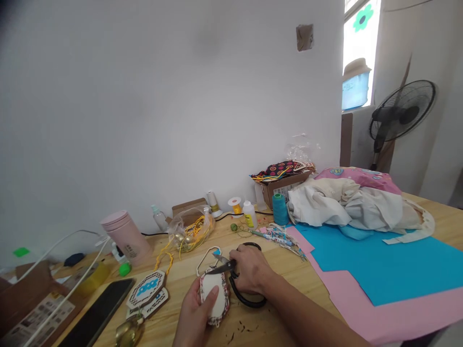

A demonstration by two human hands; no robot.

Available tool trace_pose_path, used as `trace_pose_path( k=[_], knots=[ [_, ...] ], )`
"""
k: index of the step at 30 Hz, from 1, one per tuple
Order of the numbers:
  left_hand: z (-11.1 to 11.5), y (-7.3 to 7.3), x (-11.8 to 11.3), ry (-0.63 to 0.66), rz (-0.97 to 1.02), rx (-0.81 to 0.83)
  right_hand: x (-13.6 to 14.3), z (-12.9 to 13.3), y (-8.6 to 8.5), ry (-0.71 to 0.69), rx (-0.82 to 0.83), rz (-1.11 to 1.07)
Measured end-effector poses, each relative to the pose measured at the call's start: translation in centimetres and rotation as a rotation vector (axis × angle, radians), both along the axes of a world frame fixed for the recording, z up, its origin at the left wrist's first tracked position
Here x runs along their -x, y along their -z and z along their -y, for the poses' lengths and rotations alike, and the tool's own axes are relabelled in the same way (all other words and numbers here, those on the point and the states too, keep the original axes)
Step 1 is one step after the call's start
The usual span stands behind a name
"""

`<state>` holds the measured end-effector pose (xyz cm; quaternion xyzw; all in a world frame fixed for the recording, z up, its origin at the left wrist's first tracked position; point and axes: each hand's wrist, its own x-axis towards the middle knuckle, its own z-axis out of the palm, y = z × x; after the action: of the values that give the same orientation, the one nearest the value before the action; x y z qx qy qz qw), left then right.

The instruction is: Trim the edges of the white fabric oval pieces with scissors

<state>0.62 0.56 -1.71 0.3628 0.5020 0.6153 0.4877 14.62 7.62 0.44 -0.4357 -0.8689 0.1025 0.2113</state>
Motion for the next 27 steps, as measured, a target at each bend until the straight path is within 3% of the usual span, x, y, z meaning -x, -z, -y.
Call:
trace_pose_path(
  k=[7,13,17,21,27],
  knots=[
    [-0.11,0.44,0.33,0.021,-0.002,0.000,-0.06,0.02,-0.06,-0.011,0.008,0.000],
    [-0.02,-0.07,0.29,0.041,0.037,0.013,0.03,0.04,0.24,-0.018,0.011,-0.050],
    [0.21,-0.29,0.05,0.037,0.062,0.026,-0.25,-0.33,0.24,0.048,0.035,-0.108],
    [0.50,-0.33,-0.32,-0.032,0.106,0.021,-0.65,-0.67,-0.06,0.074,0.039,-0.175],
    [0.52,-0.35,-0.18,-0.173,0.080,0.001,-0.01,-0.23,-0.43,0.036,0.056,-0.495]
  ],
)
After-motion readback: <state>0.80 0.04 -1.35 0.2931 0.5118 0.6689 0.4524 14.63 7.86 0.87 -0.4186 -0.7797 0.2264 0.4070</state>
